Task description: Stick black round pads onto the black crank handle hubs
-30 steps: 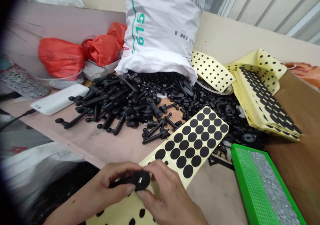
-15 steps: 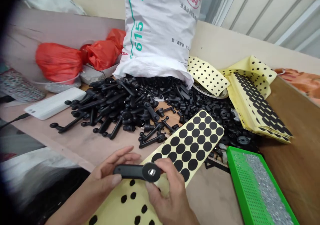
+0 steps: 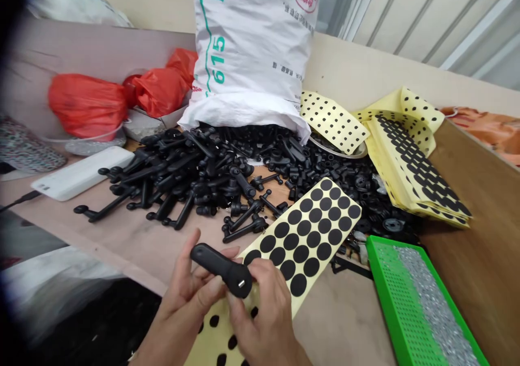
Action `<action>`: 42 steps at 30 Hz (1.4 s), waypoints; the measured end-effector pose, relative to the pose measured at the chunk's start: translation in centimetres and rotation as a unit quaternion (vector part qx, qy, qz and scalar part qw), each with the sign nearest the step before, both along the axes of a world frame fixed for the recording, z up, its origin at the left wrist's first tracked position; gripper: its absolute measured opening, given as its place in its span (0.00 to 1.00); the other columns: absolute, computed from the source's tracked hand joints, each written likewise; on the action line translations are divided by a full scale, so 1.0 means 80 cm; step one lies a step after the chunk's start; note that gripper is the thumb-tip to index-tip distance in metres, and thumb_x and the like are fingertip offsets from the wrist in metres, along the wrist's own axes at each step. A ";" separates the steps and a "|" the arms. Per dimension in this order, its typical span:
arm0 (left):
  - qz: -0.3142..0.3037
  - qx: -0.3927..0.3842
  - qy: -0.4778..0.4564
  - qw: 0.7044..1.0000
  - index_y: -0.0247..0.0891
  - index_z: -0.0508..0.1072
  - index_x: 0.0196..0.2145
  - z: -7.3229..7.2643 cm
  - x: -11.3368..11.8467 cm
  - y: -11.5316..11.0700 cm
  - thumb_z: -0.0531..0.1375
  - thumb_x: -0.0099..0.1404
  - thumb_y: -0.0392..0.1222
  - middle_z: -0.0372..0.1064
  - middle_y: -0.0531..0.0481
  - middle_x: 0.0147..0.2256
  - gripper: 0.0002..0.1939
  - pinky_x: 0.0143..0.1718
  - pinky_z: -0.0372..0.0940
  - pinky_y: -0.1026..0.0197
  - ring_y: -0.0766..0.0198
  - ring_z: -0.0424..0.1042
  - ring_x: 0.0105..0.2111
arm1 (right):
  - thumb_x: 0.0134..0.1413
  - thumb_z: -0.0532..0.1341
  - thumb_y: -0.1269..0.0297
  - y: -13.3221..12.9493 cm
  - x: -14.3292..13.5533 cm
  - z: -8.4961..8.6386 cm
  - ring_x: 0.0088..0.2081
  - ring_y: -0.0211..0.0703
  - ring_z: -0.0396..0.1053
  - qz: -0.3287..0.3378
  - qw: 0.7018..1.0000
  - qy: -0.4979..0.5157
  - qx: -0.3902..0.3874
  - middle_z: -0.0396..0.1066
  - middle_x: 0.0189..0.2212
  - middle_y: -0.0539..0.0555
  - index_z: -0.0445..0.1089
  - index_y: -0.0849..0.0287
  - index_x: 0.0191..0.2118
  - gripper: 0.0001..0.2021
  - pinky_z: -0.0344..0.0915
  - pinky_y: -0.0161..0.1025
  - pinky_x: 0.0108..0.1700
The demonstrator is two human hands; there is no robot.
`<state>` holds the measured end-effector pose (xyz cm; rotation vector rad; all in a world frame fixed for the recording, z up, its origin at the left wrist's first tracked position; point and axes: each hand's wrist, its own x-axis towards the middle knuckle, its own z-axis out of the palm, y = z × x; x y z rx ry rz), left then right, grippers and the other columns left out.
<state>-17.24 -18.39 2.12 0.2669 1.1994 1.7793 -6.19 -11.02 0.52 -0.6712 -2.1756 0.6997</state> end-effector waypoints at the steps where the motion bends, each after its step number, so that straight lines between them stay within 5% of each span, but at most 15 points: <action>1: -0.009 0.007 0.009 1.000 0.57 0.39 0.62 -0.003 0.000 -0.001 0.61 0.60 0.46 0.70 0.52 0.45 0.41 0.47 0.64 0.57 0.60 0.69 0.45 | 0.53 0.58 0.70 0.000 0.002 0.001 0.38 0.45 0.70 0.005 1.000 -0.010 -0.010 0.68 0.37 0.57 0.60 0.58 0.43 0.11 0.69 0.41 0.37; 7: -0.038 -0.009 0.032 0.999 0.59 0.41 0.61 -0.017 -0.009 -0.001 0.56 0.65 0.45 0.70 0.55 0.43 0.33 0.44 0.65 0.63 0.65 0.70 0.41 | 0.54 0.58 0.68 0.003 0.019 0.022 0.43 0.47 0.68 0.093 0.995 -0.040 -0.019 0.66 0.42 0.59 0.58 0.58 0.49 0.16 0.68 0.42 0.42; 16: -0.053 -0.060 0.228 0.970 0.46 0.74 0.43 -0.028 -0.014 -0.003 0.58 0.62 0.46 0.72 0.52 0.45 0.12 0.52 0.61 0.60 0.60 0.68 0.47 | 0.54 0.51 0.80 0.010 0.017 0.033 0.37 0.45 0.67 0.113 0.994 -0.009 -0.002 0.66 0.37 0.60 0.63 0.61 0.48 0.17 0.69 0.42 0.37; 22: -0.053 -0.033 0.349 0.935 0.52 0.71 0.48 -0.025 -0.015 -0.006 0.57 0.63 0.41 0.71 0.54 0.47 0.15 0.49 0.64 0.62 0.61 0.68 0.48 | 0.54 0.51 0.80 0.007 0.019 0.023 0.41 0.46 0.66 0.111 0.994 -0.024 0.006 0.65 0.40 0.61 0.61 0.61 0.51 0.19 0.68 0.43 0.40; 27: -0.054 -0.021 0.430 0.901 0.58 0.67 0.51 -0.023 -0.014 -0.009 0.57 0.63 0.37 0.70 0.56 0.46 0.21 0.47 0.65 0.66 0.63 0.69 0.46 | 0.57 0.50 0.78 0.003 0.018 0.021 0.41 0.44 0.66 0.106 0.991 -0.030 -0.076 0.63 0.40 0.59 0.62 0.60 0.47 0.14 0.68 0.40 0.41; 39: -0.039 -0.053 0.411 0.909 0.50 0.71 0.49 -0.032 -0.004 -0.008 0.59 0.61 0.39 0.72 0.50 0.44 0.18 0.43 0.68 0.60 0.56 0.70 0.45 | 0.59 0.46 0.74 -0.008 0.009 0.004 0.33 0.39 0.65 0.075 0.991 -0.029 -0.111 0.60 0.35 0.54 0.60 0.57 0.38 0.09 0.65 0.36 0.33; 42: -0.041 -0.055 0.409 0.910 0.51 0.70 0.50 -0.032 -0.007 -0.007 0.58 0.61 0.40 0.71 0.50 0.45 0.18 0.44 0.68 0.61 0.56 0.70 0.45 | 0.59 0.47 0.75 -0.009 0.011 0.002 0.37 0.40 0.66 0.079 0.991 -0.020 -0.107 0.60 0.39 0.56 0.59 0.57 0.42 0.10 0.67 0.37 0.36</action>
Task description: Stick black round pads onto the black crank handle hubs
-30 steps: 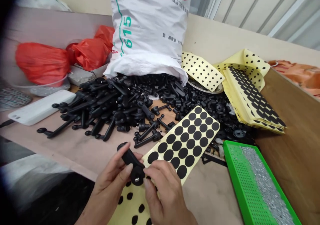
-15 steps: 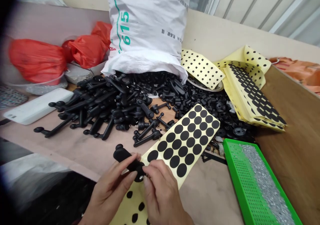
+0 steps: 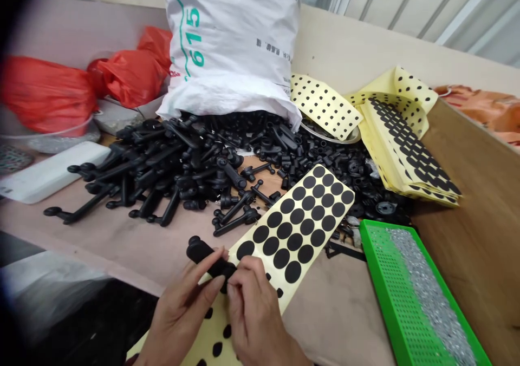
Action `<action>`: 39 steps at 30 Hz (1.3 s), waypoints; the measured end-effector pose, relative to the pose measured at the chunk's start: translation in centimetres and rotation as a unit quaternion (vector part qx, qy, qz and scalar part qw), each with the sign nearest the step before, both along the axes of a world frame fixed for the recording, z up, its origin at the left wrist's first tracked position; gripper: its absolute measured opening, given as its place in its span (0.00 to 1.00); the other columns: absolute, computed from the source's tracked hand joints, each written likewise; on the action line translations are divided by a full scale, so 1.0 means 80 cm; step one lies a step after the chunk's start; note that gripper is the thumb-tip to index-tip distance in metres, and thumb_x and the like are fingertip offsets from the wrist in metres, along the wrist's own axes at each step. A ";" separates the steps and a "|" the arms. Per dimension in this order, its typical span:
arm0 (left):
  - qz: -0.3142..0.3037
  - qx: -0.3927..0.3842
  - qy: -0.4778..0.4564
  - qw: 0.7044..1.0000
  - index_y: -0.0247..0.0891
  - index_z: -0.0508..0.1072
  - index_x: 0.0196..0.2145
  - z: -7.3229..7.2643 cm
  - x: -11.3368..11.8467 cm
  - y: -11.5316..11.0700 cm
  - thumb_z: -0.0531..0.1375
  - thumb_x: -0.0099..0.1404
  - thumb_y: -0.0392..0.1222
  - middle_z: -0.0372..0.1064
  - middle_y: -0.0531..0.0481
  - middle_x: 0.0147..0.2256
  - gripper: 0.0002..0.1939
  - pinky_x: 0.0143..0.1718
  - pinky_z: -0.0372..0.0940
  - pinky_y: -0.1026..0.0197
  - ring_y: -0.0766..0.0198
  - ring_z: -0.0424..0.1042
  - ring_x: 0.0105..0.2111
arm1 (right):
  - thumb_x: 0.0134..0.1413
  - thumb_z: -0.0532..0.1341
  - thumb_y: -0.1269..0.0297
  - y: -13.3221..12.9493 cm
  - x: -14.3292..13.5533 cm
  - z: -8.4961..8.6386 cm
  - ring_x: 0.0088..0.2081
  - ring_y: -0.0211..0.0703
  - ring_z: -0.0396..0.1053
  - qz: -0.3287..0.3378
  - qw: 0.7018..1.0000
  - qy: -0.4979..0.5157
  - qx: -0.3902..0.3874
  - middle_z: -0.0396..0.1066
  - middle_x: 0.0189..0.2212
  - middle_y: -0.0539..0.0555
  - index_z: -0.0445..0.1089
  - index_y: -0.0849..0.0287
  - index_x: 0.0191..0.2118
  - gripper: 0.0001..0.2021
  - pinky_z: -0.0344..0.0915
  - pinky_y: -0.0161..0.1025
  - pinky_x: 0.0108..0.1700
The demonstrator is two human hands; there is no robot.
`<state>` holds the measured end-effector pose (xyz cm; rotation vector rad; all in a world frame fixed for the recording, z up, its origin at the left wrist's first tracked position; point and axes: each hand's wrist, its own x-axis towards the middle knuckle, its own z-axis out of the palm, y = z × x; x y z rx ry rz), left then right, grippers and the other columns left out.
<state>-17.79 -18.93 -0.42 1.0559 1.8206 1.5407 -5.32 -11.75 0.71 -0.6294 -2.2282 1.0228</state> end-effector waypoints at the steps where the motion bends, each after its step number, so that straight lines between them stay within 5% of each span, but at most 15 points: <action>1: -0.002 -0.003 -0.002 1.000 0.51 0.70 0.50 0.000 -0.001 0.000 0.58 0.61 0.40 0.71 0.50 0.45 0.19 0.43 0.68 0.61 0.57 0.70 0.46 | 0.59 0.47 0.75 0.000 0.001 0.000 0.39 0.41 0.66 0.000 1.000 0.007 0.000 0.60 0.40 0.57 0.58 0.58 0.45 0.11 0.67 0.37 0.39; 9: 0.020 0.004 -0.015 1.000 0.54 0.69 0.50 0.003 0.000 0.005 0.58 0.62 0.39 0.70 0.54 0.44 0.18 0.41 0.68 0.66 0.61 0.71 0.43 | 0.57 0.51 0.79 0.002 0.009 -0.006 0.54 0.48 0.60 0.011 0.992 -0.019 0.128 0.59 0.52 0.64 0.53 0.63 0.59 0.24 0.66 0.41 0.51; 17: 0.019 0.007 0.018 1.000 0.53 0.68 0.51 0.001 -0.001 0.005 0.58 0.62 0.38 0.70 0.53 0.44 0.19 0.43 0.67 0.66 0.62 0.71 0.43 | 0.56 0.51 0.79 0.004 0.011 -0.007 0.52 0.50 0.63 0.000 0.981 -0.005 0.192 0.62 0.51 0.65 0.56 0.65 0.58 0.23 0.68 0.44 0.50; 27: -0.012 0.058 0.149 0.987 0.54 0.63 0.54 0.001 -0.002 0.003 0.56 0.63 0.34 0.70 0.54 0.43 0.23 0.43 0.67 0.69 0.66 0.71 0.42 | 0.58 0.50 0.75 0.002 0.014 0.003 0.49 0.44 0.65 0.017 0.999 -0.030 0.023 0.62 0.46 0.60 0.59 0.59 0.47 0.12 0.68 0.37 0.47; 33: -0.009 0.048 0.120 0.992 0.53 0.63 0.54 -0.001 -0.005 0.005 0.57 0.64 0.36 0.69 0.54 0.44 0.22 0.43 0.68 0.70 0.66 0.71 0.44 | 0.59 0.49 0.75 0.000 0.017 -0.002 0.54 0.44 0.61 0.015 0.998 -0.053 0.039 0.58 0.53 0.60 0.52 0.58 0.57 0.20 0.64 0.36 0.53; 39: -0.023 0.078 0.199 0.977 0.52 0.60 0.57 -0.004 0.000 0.001 0.54 0.64 0.31 0.66 0.53 0.48 0.26 0.49 0.65 0.68 0.65 0.68 0.48 | 0.59 0.48 0.77 0.004 0.011 0.000 0.51 0.43 0.62 0.032 0.999 -0.028 0.022 0.59 0.49 0.60 0.56 0.60 0.52 0.16 0.63 0.37 0.51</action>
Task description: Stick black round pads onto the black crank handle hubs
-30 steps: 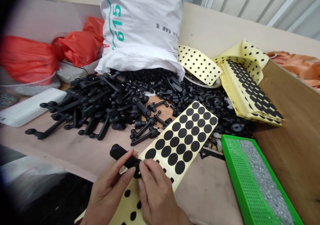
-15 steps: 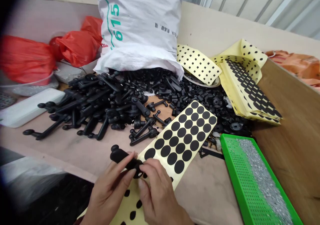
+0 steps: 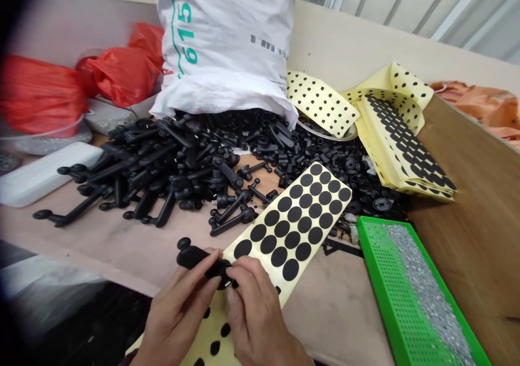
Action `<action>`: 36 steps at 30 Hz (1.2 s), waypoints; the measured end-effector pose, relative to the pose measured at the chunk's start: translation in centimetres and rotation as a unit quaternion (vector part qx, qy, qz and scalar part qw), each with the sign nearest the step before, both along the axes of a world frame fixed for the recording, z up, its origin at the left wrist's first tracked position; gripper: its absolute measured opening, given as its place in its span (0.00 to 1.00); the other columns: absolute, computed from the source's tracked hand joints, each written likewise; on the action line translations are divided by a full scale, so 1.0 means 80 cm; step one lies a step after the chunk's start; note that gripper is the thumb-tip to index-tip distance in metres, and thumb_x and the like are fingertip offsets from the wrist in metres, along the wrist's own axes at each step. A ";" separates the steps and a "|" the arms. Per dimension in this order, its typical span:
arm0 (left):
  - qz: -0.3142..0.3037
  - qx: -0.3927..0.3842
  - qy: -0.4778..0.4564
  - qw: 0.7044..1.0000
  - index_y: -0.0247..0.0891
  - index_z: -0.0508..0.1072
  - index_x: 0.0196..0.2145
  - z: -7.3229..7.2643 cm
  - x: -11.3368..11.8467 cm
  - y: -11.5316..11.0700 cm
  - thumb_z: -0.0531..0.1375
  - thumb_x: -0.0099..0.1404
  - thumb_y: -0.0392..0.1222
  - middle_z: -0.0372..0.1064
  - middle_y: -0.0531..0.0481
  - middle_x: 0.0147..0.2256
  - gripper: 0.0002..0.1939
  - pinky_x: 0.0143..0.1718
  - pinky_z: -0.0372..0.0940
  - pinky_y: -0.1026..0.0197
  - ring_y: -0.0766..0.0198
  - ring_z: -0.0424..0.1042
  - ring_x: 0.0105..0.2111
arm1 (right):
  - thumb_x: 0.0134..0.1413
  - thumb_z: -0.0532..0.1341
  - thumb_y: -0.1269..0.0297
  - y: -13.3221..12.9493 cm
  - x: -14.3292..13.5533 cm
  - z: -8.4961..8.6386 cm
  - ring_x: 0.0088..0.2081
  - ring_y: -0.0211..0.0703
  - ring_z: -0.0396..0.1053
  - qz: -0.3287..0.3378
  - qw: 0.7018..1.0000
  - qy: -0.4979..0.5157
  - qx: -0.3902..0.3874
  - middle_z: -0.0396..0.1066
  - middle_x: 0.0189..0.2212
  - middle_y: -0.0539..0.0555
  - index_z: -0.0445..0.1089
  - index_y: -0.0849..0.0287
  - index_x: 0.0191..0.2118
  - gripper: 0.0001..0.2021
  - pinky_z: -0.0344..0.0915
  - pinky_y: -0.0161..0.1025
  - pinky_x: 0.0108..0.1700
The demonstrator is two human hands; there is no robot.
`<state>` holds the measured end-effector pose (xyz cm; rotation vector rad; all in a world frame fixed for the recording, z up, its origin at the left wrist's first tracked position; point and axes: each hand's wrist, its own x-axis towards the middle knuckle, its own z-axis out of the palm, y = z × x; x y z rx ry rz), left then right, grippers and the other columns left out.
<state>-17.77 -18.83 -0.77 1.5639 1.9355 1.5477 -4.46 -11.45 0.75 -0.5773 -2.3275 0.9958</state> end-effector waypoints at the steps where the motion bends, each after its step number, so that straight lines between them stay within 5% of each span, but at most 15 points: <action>1: -0.011 0.011 0.020 1.000 0.52 0.59 0.57 -0.001 0.002 -0.001 0.54 0.64 0.29 0.64 0.52 0.50 0.27 0.51 0.63 0.67 0.65 0.67 0.50 | 0.59 0.48 0.76 -0.001 -0.001 0.000 0.49 0.43 0.63 0.006 1.000 -0.001 -0.019 0.59 0.47 0.59 0.58 0.59 0.49 0.14 0.64 0.37 0.49; 5: -0.034 0.012 0.024 0.999 0.52 0.59 0.57 -0.003 0.003 -0.002 0.53 0.64 0.29 0.63 0.52 0.51 0.27 0.51 0.63 0.68 0.65 0.66 0.51 | 0.59 0.47 0.76 -0.006 -0.002 -0.001 0.41 0.40 0.65 0.011 0.998 0.012 -0.065 0.59 0.42 0.57 0.60 0.58 0.38 0.08 0.66 0.37 0.41; 10: -0.011 -0.045 -0.078 0.996 0.53 0.63 0.54 -0.001 -0.005 0.001 0.56 0.64 0.36 0.69 0.54 0.44 0.22 0.44 0.67 0.70 0.66 0.71 0.44 | 0.59 0.48 0.76 0.003 0.001 0.004 0.43 0.41 0.64 -0.022 0.995 0.060 -0.077 0.61 0.40 0.55 0.60 0.57 0.43 0.11 0.63 0.38 0.44; 16: -0.016 -0.033 -0.053 0.998 0.53 0.63 0.54 0.000 -0.002 0.002 0.56 0.64 0.35 0.68 0.54 0.44 0.23 0.45 0.67 0.68 0.66 0.71 0.44 | 0.58 0.49 0.78 0.015 -0.003 0.014 0.36 0.40 0.63 -0.016 1.000 0.016 -0.012 0.62 0.34 0.55 0.61 0.59 0.39 0.09 0.64 0.37 0.36; 27: -0.026 -0.029 -0.029 0.999 0.51 0.61 0.56 0.001 0.004 0.001 0.55 0.64 0.32 0.66 0.52 0.47 0.25 0.48 0.65 0.69 0.66 0.69 0.47 | 0.55 0.50 0.80 0.007 -0.007 0.011 0.37 0.44 0.63 -0.050 0.990 0.011 0.132 0.63 0.34 0.57 0.61 0.61 0.40 0.10 0.65 0.39 0.36; 33: -0.036 -0.017 0.000 0.999 0.51 0.59 0.57 -0.006 0.007 -0.002 0.54 0.64 0.30 0.63 0.50 0.51 0.26 0.51 0.64 0.65 0.61 0.66 0.51 | 0.57 0.49 0.75 0.015 -0.007 0.012 0.31 0.38 0.62 -0.033 0.999 -0.027 -0.034 0.61 0.29 0.51 0.58 0.57 0.33 0.07 0.62 0.35 0.32; 36: -0.049 -0.015 0.004 0.999 0.51 0.59 0.57 -0.008 0.007 -0.003 0.53 0.64 0.30 0.62 0.50 0.52 0.27 0.52 0.63 0.65 0.62 0.65 0.52 | 0.57 0.49 0.74 0.020 -0.005 0.014 0.30 0.38 0.61 -0.020 0.997 -0.053 -0.044 0.60 0.28 0.50 0.57 0.57 0.30 0.07 0.60 0.35 0.31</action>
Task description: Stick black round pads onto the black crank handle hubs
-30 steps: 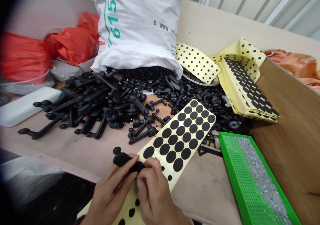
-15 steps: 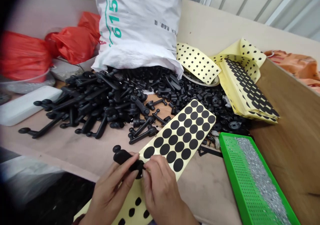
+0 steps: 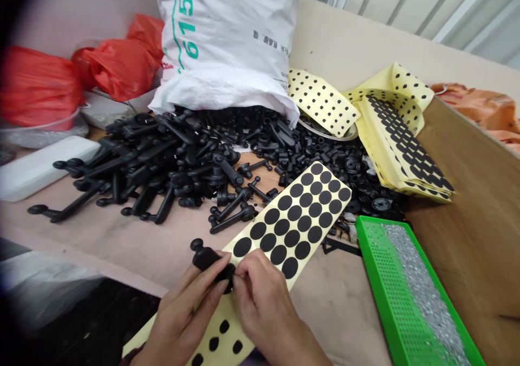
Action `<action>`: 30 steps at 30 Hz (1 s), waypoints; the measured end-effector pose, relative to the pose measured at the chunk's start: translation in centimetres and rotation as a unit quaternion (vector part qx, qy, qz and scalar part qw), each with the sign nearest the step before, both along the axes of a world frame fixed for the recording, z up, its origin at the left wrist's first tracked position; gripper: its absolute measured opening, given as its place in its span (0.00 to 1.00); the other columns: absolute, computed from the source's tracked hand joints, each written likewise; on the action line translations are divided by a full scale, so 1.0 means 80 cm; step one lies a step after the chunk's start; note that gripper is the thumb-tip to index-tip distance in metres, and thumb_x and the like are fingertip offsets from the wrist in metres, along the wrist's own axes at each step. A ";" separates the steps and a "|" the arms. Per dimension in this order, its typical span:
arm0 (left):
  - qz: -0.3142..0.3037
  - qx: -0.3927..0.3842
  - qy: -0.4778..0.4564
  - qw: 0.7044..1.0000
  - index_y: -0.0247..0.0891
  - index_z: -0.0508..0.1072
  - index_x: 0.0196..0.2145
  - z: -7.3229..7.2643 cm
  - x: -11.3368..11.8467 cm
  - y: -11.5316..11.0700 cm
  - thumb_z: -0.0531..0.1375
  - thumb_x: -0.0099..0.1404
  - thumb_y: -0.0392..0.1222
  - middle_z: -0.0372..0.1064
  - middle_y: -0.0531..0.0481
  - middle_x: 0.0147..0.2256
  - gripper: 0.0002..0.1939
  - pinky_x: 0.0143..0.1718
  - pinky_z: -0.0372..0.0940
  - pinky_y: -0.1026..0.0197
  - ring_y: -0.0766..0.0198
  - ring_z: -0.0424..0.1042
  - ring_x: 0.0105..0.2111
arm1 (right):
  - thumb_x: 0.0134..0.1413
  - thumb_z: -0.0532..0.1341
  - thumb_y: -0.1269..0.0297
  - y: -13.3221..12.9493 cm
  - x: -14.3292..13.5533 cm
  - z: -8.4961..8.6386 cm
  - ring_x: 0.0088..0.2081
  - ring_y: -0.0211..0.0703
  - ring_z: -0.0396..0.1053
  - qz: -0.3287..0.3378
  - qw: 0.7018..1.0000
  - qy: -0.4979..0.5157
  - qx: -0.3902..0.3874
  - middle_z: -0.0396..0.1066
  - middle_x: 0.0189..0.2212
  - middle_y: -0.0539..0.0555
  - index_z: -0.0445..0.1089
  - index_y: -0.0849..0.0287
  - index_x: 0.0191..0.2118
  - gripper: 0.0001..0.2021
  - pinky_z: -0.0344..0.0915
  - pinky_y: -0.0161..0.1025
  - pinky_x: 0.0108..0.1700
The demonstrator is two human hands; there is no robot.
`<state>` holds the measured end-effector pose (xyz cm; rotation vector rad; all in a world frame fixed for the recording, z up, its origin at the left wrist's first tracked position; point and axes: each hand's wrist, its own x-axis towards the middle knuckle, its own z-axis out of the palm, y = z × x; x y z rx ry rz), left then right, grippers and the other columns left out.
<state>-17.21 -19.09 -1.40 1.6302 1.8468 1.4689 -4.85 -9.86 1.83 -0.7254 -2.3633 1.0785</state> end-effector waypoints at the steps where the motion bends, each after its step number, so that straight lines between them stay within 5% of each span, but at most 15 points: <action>1: -0.004 -0.004 -0.004 1.000 0.51 0.59 0.57 0.000 0.000 0.000 0.53 0.64 0.30 0.62 0.50 0.52 0.27 0.53 0.62 0.65 0.63 0.65 0.52 | 0.57 0.49 0.74 0.001 0.000 0.001 0.29 0.38 0.61 0.004 1.000 -0.010 0.007 0.60 0.27 0.50 0.57 0.57 0.29 0.07 0.59 0.35 0.31; 5: -0.032 -0.032 -0.037 0.998 0.50 0.60 0.57 0.004 -0.004 0.001 0.52 0.65 0.31 0.63 0.49 0.51 0.25 0.52 0.63 0.63 0.62 0.65 0.51 | 0.52 0.51 0.75 0.006 0.001 0.006 0.26 0.36 0.59 0.007 0.999 -0.042 -0.020 0.59 0.24 0.48 0.58 0.58 0.27 0.07 0.56 0.34 0.28; 7: -0.042 -0.057 -0.066 0.995 0.50 0.62 0.56 0.008 -0.005 0.003 0.52 0.65 0.33 0.64 0.48 0.50 0.23 0.49 0.65 0.62 0.61 0.67 0.49 | 0.49 0.52 0.74 0.010 0.001 0.008 0.23 0.34 0.57 -0.002 0.990 -0.035 -0.133 0.58 0.21 0.46 0.59 0.58 0.25 0.06 0.54 0.32 0.25; 10: -0.048 -0.117 -0.129 0.984 0.48 0.66 0.53 0.014 -0.008 0.005 0.53 0.65 0.37 0.68 0.47 0.46 0.19 0.44 0.69 0.61 0.59 0.70 0.44 | 0.48 0.55 0.69 0.016 0.002 0.008 0.18 0.31 0.55 -0.014 0.933 -0.030 -0.359 0.58 0.17 0.45 0.59 0.59 0.24 0.05 0.51 0.30 0.21; 12: -0.054 -0.139 -0.162 0.976 0.46 0.67 0.52 0.015 -0.010 0.007 0.54 0.64 0.39 0.70 0.47 0.44 0.18 0.38 0.71 0.62 0.60 0.72 0.40 | 0.49 0.56 0.67 0.020 0.003 0.007 0.18 0.31 0.55 -0.016 0.909 -0.028 -0.415 0.59 0.17 0.45 0.59 0.59 0.24 0.06 0.52 0.29 0.20; 14: -0.051 -0.133 -0.167 0.976 0.46 0.67 0.52 0.014 -0.011 0.008 0.54 0.64 0.39 0.70 0.47 0.43 0.18 0.37 0.71 0.62 0.60 0.72 0.39 | 0.51 0.57 0.67 0.020 0.005 0.007 0.20 0.32 0.57 -0.010 0.936 -0.024 -0.350 0.59 0.19 0.45 0.61 0.60 0.25 0.06 0.54 0.30 0.22; 17: -0.034 -0.107 -0.156 0.981 0.46 0.68 0.52 0.009 -0.012 0.010 0.55 0.63 0.39 0.70 0.47 0.44 0.18 0.44 0.69 0.59 0.58 0.71 0.43 | 0.53 0.55 0.72 0.015 0.008 0.007 0.26 0.35 0.61 0.009 0.990 -0.036 -0.138 0.61 0.25 0.48 0.63 0.59 0.30 0.03 0.58 0.32 0.28; 21: -0.016 -0.094 -0.158 0.983 0.47 0.67 0.52 0.005 -0.012 0.012 0.54 0.64 0.38 0.68 0.48 0.48 0.18 0.46 0.68 0.60 0.59 0.69 0.47 | 0.56 0.50 0.75 0.004 0.007 0.003 0.28 0.38 0.63 0.014 0.998 -0.024 0.056 0.62 0.28 0.51 0.62 0.59 0.34 0.07 0.61 0.34 0.28; 25: 0.011 -0.092 -0.168 0.981 0.47 0.66 0.53 0.005 -0.011 0.012 0.55 0.64 0.39 0.67 0.48 0.50 0.19 0.48 0.67 0.59 0.58 0.67 0.49 | 0.57 0.48 0.77 -0.005 0.003 -0.003 0.32 0.40 0.66 0.009 0.995 0.015 0.097 0.65 0.32 0.55 0.63 0.60 0.42 0.11 0.65 0.35 0.33; 30: 0.013 -0.074 -0.156 0.985 0.47 0.67 0.52 0.003 -0.010 0.009 0.56 0.63 0.39 0.68 0.48 0.49 0.19 0.49 0.66 0.58 0.58 0.68 0.49 | 0.58 0.49 0.76 -0.008 0.005 -0.006 0.32 0.40 0.66 0.003 1.000 0.007 0.012 0.65 0.32 0.54 0.63 0.59 0.40 0.09 0.66 0.36 0.33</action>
